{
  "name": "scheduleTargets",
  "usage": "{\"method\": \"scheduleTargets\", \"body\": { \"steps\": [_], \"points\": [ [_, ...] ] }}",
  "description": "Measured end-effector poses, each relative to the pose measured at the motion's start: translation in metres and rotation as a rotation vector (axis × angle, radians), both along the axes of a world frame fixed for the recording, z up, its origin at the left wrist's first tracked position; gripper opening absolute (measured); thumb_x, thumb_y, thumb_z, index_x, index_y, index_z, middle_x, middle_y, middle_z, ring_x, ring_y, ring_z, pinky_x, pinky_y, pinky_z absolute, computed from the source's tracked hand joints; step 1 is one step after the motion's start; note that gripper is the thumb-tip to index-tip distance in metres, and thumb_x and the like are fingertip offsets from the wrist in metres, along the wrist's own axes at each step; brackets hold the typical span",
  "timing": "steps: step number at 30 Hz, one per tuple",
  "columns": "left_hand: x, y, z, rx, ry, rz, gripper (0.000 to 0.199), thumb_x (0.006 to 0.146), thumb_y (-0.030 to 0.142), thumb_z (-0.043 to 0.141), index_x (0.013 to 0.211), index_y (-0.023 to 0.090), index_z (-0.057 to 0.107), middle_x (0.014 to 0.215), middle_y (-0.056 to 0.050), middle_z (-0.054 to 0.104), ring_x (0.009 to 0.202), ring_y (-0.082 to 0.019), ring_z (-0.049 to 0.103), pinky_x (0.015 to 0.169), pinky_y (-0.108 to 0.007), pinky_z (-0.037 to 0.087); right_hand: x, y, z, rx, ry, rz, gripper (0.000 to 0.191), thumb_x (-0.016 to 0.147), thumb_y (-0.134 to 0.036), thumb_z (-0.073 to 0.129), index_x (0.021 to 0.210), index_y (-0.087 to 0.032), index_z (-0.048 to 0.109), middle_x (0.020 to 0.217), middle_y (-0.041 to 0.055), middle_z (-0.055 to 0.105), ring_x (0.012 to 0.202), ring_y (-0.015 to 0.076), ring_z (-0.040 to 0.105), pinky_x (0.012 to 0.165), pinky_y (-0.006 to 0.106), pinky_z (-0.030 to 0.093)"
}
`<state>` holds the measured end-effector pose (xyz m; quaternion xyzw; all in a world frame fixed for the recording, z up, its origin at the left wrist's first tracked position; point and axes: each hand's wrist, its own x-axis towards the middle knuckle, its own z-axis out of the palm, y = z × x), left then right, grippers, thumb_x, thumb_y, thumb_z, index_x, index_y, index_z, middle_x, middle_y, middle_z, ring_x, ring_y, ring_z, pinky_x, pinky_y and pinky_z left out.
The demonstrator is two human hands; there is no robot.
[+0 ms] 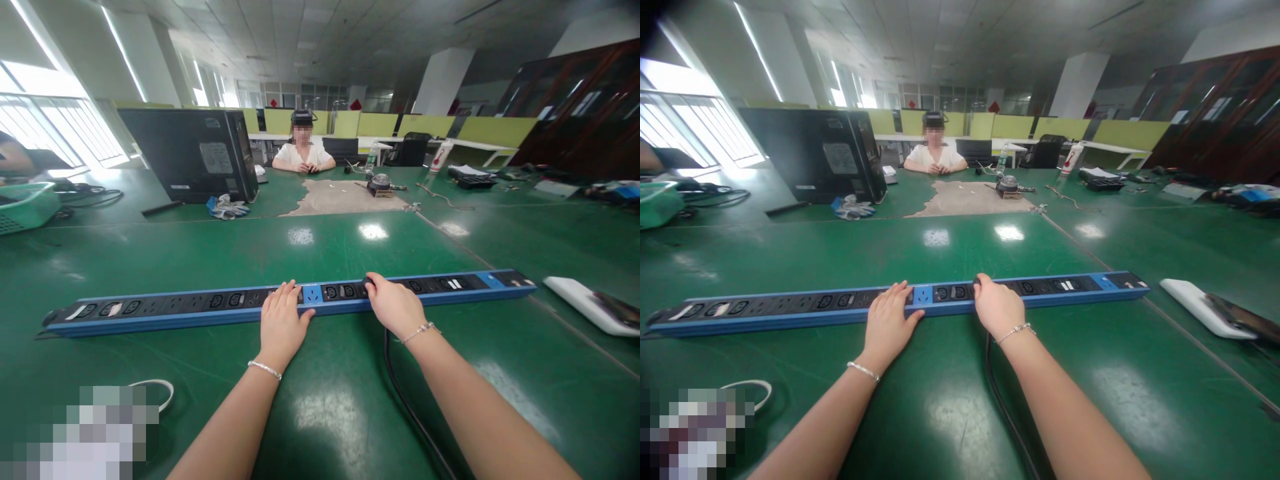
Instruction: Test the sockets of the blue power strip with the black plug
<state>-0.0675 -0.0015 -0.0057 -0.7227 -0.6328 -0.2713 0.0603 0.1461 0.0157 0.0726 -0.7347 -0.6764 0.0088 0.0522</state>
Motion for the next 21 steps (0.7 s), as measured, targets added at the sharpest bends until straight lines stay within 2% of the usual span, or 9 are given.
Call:
{"method": "scheduleTargets", "body": {
  "steps": [6, 10, 14, 18, 21],
  "points": [
    [0.0, 0.001, 0.0, 0.001, -0.017, -0.007, 0.046, 0.08, 0.036, 0.061, 0.122, 0.018, 0.053, 0.135, -0.011, 0.053, 0.128, -0.027, 0.044, 0.106, -0.044, 0.032, 0.02, 0.013, -0.008, -0.047, 0.202, 0.029, 0.043, 0.092, -0.035, 0.033, 0.123, -0.022, 0.059, 0.11, 0.0108, 0.068, 0.101, 0.0259, 0.063, 0.086, 0.036, 0.045],
    [0.001, 0.001, 0.0, -0.006, -0.021, -0.001, 0.048, 0.079, 0.035, 0.062, 0.122, 0.017, 0.053, 0.135, -0.011, 0.053, 0.129, -0.027, 0.043, 0.107, -0.044, 0.031, 0.026, 0.019, -0.008, -0.058, 0.252, 0.043, 0.043, 0.091, -0.034, 0.034, 0.122, -0.02, 0.06, 0.116, 0.0099, 0.066, 0.105, 0.0244, 0.061, 0.09, 0.034, 0.044],
    [0.001, 0.001, 0.0, -0.004, -0.02, -0.004, 0.048, 0.079, 0.035, 0.062, 0.122, 0.016, 0.052, 0.135, -0.011, 0.053, 0.128, -0.027, 0.043, 0.107, -0.044, 0.031, 0.02, 0.018, -0.005, -0.065, 0.181, 0.038, 0.043, 0.091, -0.034, 0.034, 0.122, -0.021, 0.06, 0.112, 0.0105, 0.067, 0.101, 0.0252, 0.063, 0.086, 0.035, 0.045],
    [0.0, 0.001, 0.0, 0.002, -0.018, -0.008, 0.048, 0.079, 0.036, 0.061, 0.122, 0.015, 0.053, 0.135, -0.012, 0.053, 0.128, -0.027, 0.044, 0.107, -0.044, 0.031, 0.007, 0.012, -0.003, -0.069, 0.024, 0.041, 0.041, 0.091, -0.035, 0.035, 0.121, -0.024, 0.06, 0.101, 0.0118, 0.07, 0.092, 0.027, 0.066, 0.078, 0.037, 0.047],
    [0.0, 0.001, 0.0, 0.007, -0.021, -0.011, 0.048, 0.079, 0.036, 0.061, 0.122, 0.016, 0.053, 0.135, -0.012, 0.053, 0.128, -0.027, 0.044, 0.107, -0.044, 0.032, -0.005, 0.006, -0.006, -0.038, -0.115, 0.079, 0.04, 0.092, -0.031, 0.032, 0.121, -0.02, 0.058, 0.089, 0.0142, 0.071, 0.082, 0.0276, 0.068, 0.07, 0.036, 0.048]
  ]
}}
